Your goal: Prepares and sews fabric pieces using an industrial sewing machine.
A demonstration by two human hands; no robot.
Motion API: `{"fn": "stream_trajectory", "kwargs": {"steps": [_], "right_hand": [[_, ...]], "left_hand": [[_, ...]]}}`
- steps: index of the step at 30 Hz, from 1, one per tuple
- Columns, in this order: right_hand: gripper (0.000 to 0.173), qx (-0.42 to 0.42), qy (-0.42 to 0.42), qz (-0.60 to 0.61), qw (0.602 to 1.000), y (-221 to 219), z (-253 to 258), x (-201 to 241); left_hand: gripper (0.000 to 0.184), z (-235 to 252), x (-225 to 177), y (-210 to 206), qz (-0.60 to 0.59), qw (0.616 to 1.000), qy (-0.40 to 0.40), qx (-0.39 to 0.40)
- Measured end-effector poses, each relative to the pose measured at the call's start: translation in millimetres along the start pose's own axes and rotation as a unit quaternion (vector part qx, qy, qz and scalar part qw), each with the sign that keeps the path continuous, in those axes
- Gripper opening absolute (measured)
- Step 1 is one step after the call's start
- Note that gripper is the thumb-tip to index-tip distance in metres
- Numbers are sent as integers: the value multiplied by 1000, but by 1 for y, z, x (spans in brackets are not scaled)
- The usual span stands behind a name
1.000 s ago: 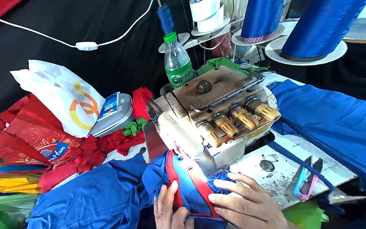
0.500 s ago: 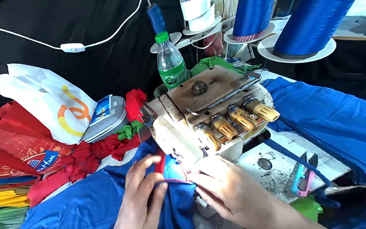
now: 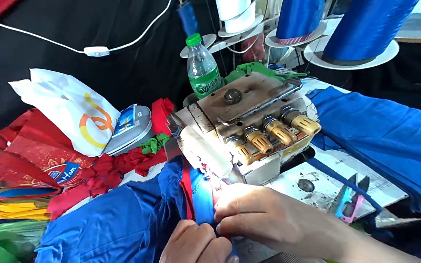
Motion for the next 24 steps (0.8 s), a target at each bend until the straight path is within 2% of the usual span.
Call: {"fn": "stream_trajectory", "kwargs": {"steps": [5, 7, 10, 12, 14, 17, 21, 24], "right_hand": [[15, -13, 8, -34, 999, 8, -6, 10], [15, -52, -2, -40, 998, 11, -14, 11], [13, -133, -26, -10, 991, 12, -29, 8], [11, -166, -41, 11, 985, 11, -38, 5], [10, -182, -50, 15, 982, 9, -43, 2], [10, -182, -51, -24, 982, 8, -44, 8], [14, -128, -39, -121, 984, -11, -45, 19], [15, -91, -47, -148, 984, -22, -46, 17]], "left_hand": [[26, 2, -6, -6, 29, 999, -13, -27], [22, -2, -3, -12, 30, 995, 13, -89], [40, -16, 13, -34, 96, 973, 88, -189], [38, -22, 30, -42, 145, 955, 107, -235], [23, -19, 40, -35, 171, 959, 94, -205], [17, -8, 32, -20, 200, 976, 35, -78], [16, 1, 27, -1, 252, 965, -50, -44], [16, 3, 27, -18, 248, 965, -85, -12]]}}
Point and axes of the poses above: each hand's wrist, its own z-axis towards the middle knuckle, its own y-axis out of the back of the hand, x = y × z, the point moved 9 cm from there along z, towards the middle knuckle, and after that the axes turned 11 degrees about y, right-handed, at the moved point
